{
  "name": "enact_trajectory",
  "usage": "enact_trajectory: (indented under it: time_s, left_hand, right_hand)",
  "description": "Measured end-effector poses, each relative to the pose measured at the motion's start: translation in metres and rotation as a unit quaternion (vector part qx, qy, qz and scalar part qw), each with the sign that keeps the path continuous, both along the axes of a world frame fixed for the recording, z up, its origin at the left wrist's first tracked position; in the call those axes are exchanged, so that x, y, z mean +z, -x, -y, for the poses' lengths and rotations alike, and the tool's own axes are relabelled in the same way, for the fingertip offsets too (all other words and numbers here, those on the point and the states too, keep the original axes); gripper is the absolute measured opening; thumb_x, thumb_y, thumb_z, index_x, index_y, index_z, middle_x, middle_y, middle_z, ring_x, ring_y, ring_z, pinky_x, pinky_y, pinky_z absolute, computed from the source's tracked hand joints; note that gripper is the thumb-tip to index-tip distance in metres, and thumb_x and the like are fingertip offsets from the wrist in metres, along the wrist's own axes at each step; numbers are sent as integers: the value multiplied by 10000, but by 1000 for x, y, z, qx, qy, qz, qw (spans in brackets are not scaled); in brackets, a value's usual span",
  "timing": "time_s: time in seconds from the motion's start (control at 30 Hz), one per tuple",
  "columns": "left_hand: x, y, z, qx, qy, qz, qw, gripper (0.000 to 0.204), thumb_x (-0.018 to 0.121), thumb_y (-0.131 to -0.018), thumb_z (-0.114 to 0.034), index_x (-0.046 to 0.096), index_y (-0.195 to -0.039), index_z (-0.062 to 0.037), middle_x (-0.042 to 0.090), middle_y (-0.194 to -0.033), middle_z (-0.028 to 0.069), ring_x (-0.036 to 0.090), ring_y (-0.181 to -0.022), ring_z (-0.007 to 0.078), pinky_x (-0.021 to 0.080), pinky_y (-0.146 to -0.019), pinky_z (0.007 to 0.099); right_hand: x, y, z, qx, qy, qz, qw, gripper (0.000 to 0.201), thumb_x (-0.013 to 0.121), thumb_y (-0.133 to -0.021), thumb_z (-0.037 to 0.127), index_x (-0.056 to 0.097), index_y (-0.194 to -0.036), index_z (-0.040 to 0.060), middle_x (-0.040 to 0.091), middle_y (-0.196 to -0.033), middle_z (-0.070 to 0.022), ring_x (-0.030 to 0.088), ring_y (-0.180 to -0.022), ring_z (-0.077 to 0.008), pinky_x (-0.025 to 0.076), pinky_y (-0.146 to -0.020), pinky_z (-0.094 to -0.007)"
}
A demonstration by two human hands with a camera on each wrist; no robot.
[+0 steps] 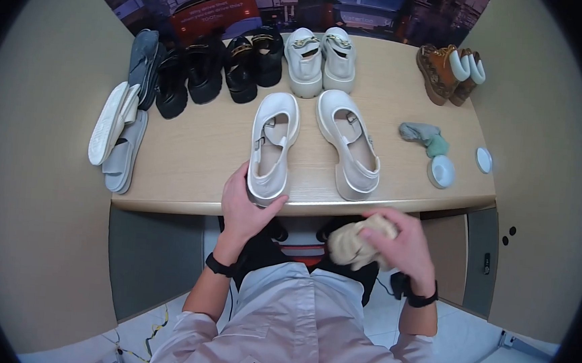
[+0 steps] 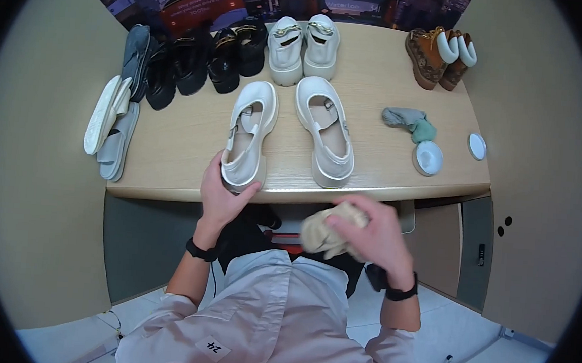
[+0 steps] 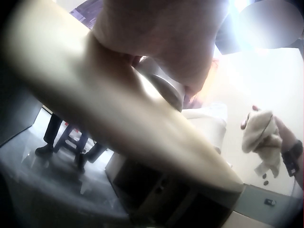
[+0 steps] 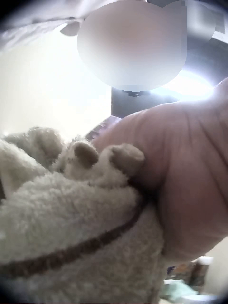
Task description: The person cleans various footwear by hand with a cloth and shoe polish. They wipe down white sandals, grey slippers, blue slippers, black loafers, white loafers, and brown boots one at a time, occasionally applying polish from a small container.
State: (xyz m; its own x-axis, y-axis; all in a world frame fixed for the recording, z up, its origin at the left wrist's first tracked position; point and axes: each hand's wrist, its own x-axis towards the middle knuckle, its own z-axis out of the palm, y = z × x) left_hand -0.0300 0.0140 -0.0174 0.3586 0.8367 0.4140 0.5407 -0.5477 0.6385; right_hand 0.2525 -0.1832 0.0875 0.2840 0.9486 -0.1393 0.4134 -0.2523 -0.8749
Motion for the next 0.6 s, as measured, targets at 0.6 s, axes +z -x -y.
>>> enact_trajectory:
  time_s: [0.6]
  left_hand:
    - [33,7,-8,-49,138,37,988,948,959,-759,-285,528,-1534,51,680,-1382,224,666,-1312,345,519,-1133,454]
  right_hand:
    - [-46,11,-54,-44,-221,357,906,609,794,-765,-70,712,-1360,33,690,-1269,-182,681,-1143,-387,571,-983,-466]
